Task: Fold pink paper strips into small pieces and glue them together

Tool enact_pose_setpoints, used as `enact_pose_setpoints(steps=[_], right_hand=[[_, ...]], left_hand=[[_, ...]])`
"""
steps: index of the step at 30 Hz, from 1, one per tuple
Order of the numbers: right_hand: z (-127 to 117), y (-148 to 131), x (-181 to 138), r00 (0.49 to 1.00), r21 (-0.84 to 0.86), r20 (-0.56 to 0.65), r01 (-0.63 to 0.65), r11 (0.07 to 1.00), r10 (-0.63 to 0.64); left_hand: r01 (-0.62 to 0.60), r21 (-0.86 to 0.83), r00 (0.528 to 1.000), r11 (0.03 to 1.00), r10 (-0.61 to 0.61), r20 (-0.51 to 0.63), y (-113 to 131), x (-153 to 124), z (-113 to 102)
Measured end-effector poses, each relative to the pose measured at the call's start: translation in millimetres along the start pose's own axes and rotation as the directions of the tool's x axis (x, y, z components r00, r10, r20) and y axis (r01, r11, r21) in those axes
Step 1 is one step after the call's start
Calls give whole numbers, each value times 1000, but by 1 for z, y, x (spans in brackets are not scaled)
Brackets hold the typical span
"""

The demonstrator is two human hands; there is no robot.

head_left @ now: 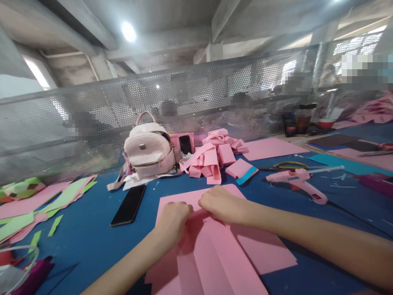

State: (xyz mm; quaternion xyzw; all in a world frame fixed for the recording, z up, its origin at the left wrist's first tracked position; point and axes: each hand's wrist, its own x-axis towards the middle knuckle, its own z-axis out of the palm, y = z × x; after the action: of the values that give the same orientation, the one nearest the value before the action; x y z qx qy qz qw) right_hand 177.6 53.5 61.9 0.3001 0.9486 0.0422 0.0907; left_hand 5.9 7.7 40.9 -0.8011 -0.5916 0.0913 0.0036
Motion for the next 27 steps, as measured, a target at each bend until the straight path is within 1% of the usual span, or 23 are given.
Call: enact_pose_setpoints(steps=[2, 5, 9, 12, 14, 15, 16, 18, 19, 20, 22, 24, 27], right_hand=[[1, 1, 1, 1000, 0, 21, 10, 1000, -10], [5, 4, 4, 999, 50, 40, -20, 999, 18], [13, 4, 8, 997, 165, -78, 5, 986, 8], [21, 4, 12, 991, 177, -130, 13, 984, 11], [28, 6, 15, 989, 174, -148, 15, 985, 12], [31, 8, 17, 987, 177, -160, 24, 984, 5], [33, 9, 18, 985, 180, -173, 35, 983, -3], [37, 11, 20, 983, 179, -185, 51, 983, -17], [37, 12, 20, 983, 173, -182, 53, 984, -21], [37, 13, 20, 984, 166, -175, 51, 985, -21], [35, 13, 19, 987, 161, -158, 45, 986, -19], [32, 12, 17, 988, 163, -153, 45, 986, -19], [27, 10, 14, 992, 164, -130, 26, 986, -5]], left_hand=[[1, -2, 1000, 1000, -1, 3, 1, -1, 1], [-5, -15, 1000, 1000, 4, -27, 4, -1, 3], [3, -28, 999, 1000, -4, -51, 8, 3, 6], [6, -18, 999, 1000, -6, -32, 12, 4, 4], [-4, 39, 999, 999, 6, -53, 17, -1, 4], [-17, 83, 996, 996, 24, -86, 21, -6, 5], [-20, 135, 988, 991, 40, -147, 26, -12, 6], [-61, 192, 951, 980, 115, -286, 37, -25, 12], [-113, 206, 929, 972, 177, -326, 43, -32, 15], [-174, 209, 915, 962, 236, -326, 48, -37, 18], [-259, 194, 917, 946, 304, -259, 56, -43, 23], [-268, 146, 941, 952, 292, -172, 59, -44, 26], [-219, 46, 970, 975, 223, -102, 59, -41, 26]])
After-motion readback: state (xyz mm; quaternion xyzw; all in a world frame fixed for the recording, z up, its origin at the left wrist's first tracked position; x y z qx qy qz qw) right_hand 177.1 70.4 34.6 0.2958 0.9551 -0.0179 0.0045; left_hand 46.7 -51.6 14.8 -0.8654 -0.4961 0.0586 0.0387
